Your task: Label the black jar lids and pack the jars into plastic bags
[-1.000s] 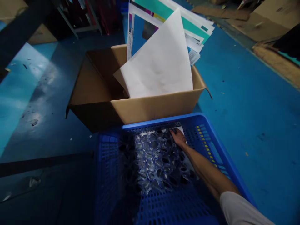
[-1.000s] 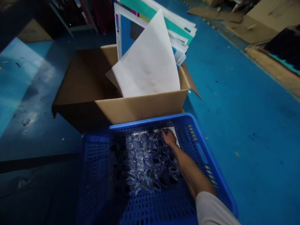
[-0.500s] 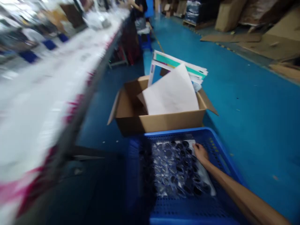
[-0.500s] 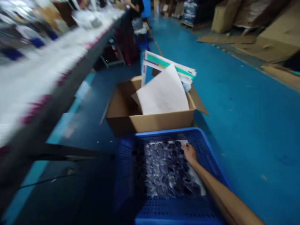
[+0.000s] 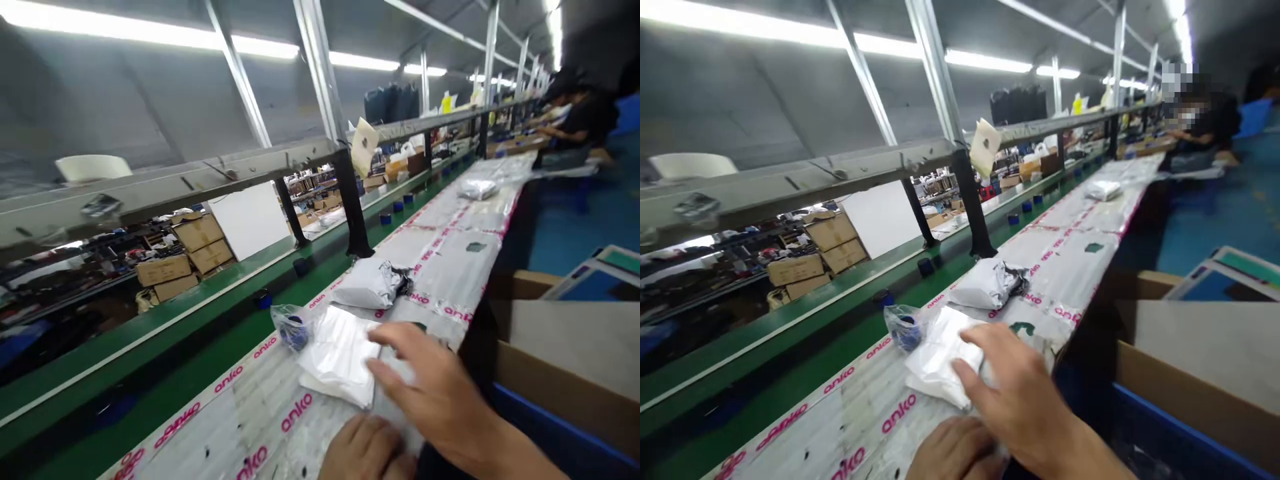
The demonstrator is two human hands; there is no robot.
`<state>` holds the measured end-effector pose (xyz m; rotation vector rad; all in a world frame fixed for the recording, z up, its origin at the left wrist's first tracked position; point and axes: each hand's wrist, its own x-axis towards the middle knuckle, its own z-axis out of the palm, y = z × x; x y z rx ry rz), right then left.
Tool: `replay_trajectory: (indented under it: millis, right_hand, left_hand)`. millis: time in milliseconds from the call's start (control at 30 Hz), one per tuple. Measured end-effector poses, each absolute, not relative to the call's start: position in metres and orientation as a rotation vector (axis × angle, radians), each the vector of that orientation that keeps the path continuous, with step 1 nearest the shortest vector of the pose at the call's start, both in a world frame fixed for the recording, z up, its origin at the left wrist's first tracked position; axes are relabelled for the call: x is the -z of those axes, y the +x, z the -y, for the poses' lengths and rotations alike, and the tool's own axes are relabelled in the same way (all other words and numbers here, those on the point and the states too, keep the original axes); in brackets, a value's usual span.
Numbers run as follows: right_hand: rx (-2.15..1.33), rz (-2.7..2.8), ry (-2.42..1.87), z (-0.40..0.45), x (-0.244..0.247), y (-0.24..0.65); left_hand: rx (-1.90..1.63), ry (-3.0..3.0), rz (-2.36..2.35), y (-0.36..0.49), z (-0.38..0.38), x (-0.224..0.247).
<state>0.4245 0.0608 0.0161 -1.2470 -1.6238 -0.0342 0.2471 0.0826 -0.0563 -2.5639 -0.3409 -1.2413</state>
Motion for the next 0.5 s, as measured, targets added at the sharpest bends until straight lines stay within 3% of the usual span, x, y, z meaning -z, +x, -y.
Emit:
replay_trajectory:
  millis: [100,267,500]
  right_hand:
    - [0.028,1.932,-1.456,-0.121,-0.067,0.35]
    - [-0.125,2.16,-1.783,-0.193,-0.076,0.274]
    - [-0.103,2.165,-1.678,-0.158,-0.101,0.284]
  left_hand:
    - [1.317,-2.547,0.306,0.25,-0.083,0.058]
    - [1.375,-2.514,0.354,0.243,-0.081,0.055]
    - [1.355,-2.676,0.429,0.239,-0.08,0.042]
